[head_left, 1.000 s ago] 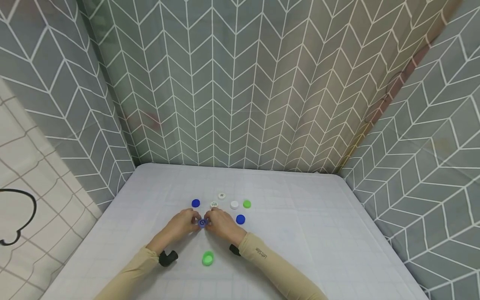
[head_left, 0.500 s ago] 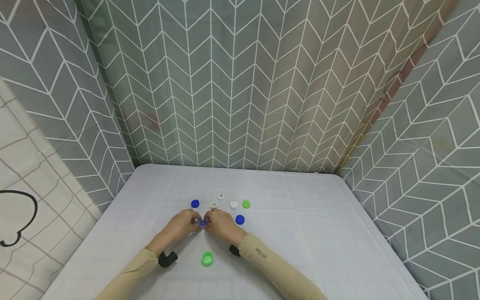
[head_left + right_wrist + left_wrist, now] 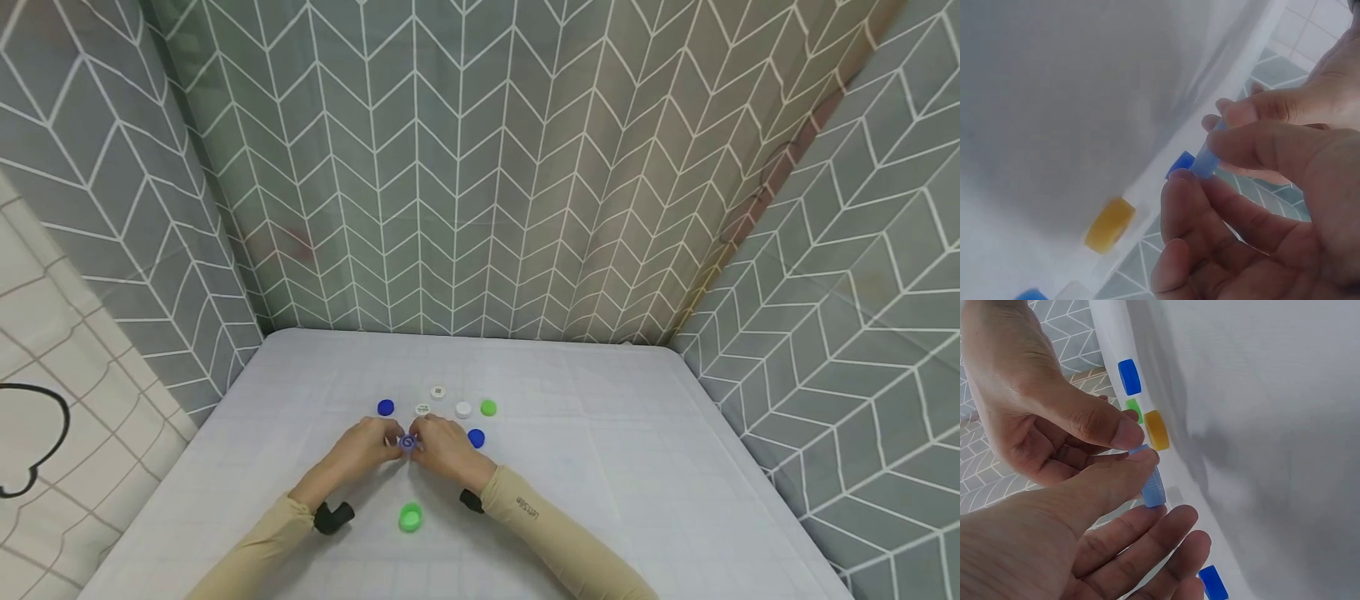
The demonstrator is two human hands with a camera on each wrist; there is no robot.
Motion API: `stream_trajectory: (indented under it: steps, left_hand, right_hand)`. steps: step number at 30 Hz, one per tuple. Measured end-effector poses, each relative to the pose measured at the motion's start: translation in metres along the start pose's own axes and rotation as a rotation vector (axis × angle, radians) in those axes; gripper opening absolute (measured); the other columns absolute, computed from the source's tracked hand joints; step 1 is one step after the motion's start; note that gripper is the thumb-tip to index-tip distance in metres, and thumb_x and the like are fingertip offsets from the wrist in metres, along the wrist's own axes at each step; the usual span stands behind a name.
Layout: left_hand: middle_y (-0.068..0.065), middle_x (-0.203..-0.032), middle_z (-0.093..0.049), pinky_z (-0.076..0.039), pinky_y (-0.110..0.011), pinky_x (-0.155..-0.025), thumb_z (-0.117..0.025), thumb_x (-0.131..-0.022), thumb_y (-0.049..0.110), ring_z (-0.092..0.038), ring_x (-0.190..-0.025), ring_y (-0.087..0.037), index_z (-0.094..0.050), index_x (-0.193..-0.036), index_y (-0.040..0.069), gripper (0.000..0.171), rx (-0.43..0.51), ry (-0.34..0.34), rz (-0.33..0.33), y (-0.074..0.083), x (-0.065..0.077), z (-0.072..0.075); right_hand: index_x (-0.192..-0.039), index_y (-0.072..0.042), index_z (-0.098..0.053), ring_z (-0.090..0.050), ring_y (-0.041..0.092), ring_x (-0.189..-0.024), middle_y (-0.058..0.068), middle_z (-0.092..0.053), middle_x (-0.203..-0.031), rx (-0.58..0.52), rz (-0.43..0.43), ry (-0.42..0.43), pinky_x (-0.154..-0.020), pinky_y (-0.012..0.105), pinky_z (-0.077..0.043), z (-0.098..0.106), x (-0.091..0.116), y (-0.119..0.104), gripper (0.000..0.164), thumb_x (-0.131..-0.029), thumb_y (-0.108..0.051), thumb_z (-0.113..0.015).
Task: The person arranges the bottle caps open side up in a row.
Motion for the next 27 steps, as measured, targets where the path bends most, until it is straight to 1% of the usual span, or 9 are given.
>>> stream_trajectory:
  steps: [3, 9, 14, 20, 27]
  left_hand:
    - [0.002, -0.074, -0.066, -0.045, -0.024, -0.056, -0.077, -0.076, 0.013, -0.055, -0.063, -0.008, -0.072, -0.092, 0.007, 0.017, 0.018, -0.014, -0.015, 0.004, -0.001, -0.002]
    - [-0.003, -0.076, -0.071, -0.051, -0.025, -0.06, -0.076, -0.079, 0.013, -0.064, -0.068, -0.009, -0.07, -0.097, 0.004, 0.021, 0.079, -0.041, -0.046, 0.014, -0.005, -0.004]
    - [-0.004, -0.077, -0.073, -0.052, -0.026, -0.06, -0.075, -0.08, 0.013, -0.066, -0.068, -0.01, -0.07, -0.097, 0.003, 0.02, 0.123, -0.055, -0.078, 0.023, -0.007, -0.003]
    - [-0.005, -0.079, -0.074, -0.053, -0.026, -0.061, -0.074, -0.082, 0.013, -0.068, -0.071, -0.01, -0.069, -0.099, 0.003, 0.02, 0.142, -0.072, -0.093, 0.033, -0.008, -0.003]
    - [-0.006, -0.081, -0.074, -0.054, -0.026, -0.062, -0.075, -0.082, 0.013, -0.069, -0.073, -0.012, -0.067, -0.1, 0.003, 0.022, 0.168, -0.08, -0.109, 0.042, -0.007, -0.005]
  right_hand:
    - [-0.1, -0.007, -0.071, -0.062, 0.008, -0.077, 0.001, -0.069, -0.088, -0.021, -0.015, -0.002, -0.065, 0.017, -0.047, 0.005, 0.004, 0.002, 0.025, -0.077, -0.014, -0.075]
    - [-0.102, -0.008, -0.069, -0.063, 0.007, -0.078, 0.001, -0.071, -0.09, -0.031, -0.044, -0.012, -0.066, 0.017, -0.048, 0.016, 0.012, 0.005, 0.024, -0.078, -0.011, -0.073]
    - [-0.103, -0.007, -0.069, -0.063, 0.006, -0.076, 0.001, -0.071, -0.089, -0.012, -0.026, 0.012, -0.064, 0.015, -0.047, 0.026, 0.017, 0.006, 0.025, -0.079, -0.011, -0.071]
    - [-0.1, -0.007, -0.068, -0.063, 0.005, -0.075, 0.0, -0.071, -0.087, 0.016, 0.004, 0.056, -0.064, 0.015, -0.047, 0.034, 0.022, 0.008, 0.022, -0.079, -0.012, -0.072]
    - [-0.1, -0.008, -0.068, -0.064, 0.006, -0.082, 0.0, -0.072, -0.091, -0.019, 0.001, 0.058, -0.069, 0.016, -0.049, 0.039, 0.031, 0.01, 0.023, -0.078, -0.009, -0.071]
Point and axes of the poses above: each hand's wrist, its own x-axis away from the middle knuckle, its own z-axis out of the back of the hand, y = z × x, the point moved 8 cm from there along -x, towards the middle knuckle
